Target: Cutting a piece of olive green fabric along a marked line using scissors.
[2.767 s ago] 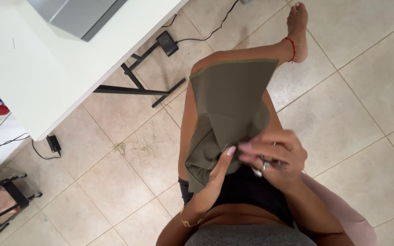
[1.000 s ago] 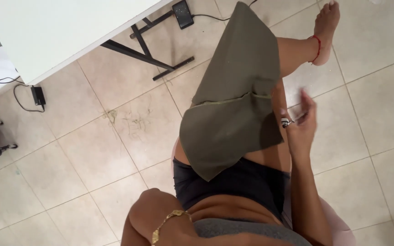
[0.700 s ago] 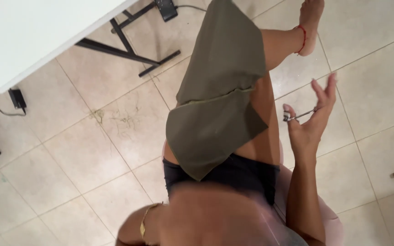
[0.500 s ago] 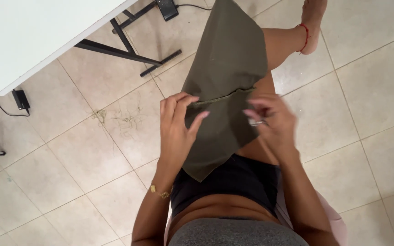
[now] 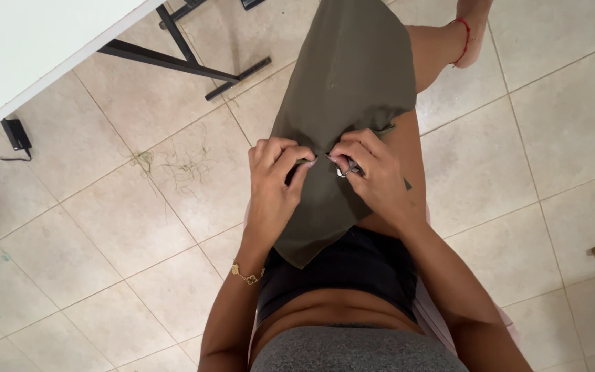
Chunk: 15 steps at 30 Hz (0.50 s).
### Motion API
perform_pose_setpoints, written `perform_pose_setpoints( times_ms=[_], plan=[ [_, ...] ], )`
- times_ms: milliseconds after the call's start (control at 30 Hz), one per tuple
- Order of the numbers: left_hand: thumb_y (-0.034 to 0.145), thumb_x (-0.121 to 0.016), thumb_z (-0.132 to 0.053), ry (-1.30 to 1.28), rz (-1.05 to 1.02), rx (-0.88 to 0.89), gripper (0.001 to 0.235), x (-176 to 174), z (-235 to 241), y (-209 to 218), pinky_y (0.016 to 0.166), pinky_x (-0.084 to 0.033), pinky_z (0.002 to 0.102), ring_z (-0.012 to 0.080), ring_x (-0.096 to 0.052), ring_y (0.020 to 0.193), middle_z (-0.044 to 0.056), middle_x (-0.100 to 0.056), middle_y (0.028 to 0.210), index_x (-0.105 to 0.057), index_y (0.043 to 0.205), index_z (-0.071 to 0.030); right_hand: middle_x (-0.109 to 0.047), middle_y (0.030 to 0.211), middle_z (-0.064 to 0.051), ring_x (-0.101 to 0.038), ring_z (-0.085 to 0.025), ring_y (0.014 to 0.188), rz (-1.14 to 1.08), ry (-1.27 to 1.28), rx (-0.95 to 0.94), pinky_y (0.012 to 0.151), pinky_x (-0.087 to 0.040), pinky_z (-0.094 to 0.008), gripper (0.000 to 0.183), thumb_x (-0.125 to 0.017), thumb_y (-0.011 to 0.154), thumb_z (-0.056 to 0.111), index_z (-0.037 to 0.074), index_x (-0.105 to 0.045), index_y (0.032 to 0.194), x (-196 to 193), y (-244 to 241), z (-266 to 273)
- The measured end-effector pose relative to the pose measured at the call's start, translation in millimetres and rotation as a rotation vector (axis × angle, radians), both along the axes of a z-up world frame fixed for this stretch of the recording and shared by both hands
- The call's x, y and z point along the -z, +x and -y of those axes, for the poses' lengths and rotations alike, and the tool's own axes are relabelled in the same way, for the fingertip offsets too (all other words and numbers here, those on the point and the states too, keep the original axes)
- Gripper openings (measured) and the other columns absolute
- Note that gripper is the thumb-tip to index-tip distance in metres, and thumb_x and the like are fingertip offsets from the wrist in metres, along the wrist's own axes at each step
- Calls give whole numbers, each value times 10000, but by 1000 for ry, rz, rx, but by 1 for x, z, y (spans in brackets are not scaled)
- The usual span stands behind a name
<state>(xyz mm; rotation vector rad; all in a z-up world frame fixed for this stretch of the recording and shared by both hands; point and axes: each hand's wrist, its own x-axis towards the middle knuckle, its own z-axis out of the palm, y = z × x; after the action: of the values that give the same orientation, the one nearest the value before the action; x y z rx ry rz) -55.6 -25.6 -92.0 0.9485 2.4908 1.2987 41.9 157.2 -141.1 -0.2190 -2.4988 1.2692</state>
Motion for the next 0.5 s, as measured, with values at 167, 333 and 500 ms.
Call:
perform_pose_setpoints(
  times_ms=[167,333,500],
  plan=[
    [999,-794,-28,79,-146,-11,106,-9,-3,-12,1017,-450,415,217,-606,981,-14,-627,994,-797,1012,-133,-711,1053,-34,-727,-261,839,-58,61,35,761,-612,-357,57,-812,1030,104,142,-781,1057,-20,0,-5],
    [1027,-794,-75,-11,-414,-83,58,-2,-14,-16,953,-492,457,294,-627,977,68,-657,1040,-763,978,-78,-693,1032,-89,-742,-327,834,-1,149,64,748,-628,-421,147,-861,998,106,76,-735,1069,-37,-11,-14],
    [949,-907,-234,27,-184,-180,274,-2,-30,14,665,-583,360,250,-662,711,34,-597,791,-688,888,-81,-720,993,-3,-746,-239,812,47,32,68,764,-625,-346,141,-871,978,99,123,-748,1042,-34,0,-13]
  ],
)
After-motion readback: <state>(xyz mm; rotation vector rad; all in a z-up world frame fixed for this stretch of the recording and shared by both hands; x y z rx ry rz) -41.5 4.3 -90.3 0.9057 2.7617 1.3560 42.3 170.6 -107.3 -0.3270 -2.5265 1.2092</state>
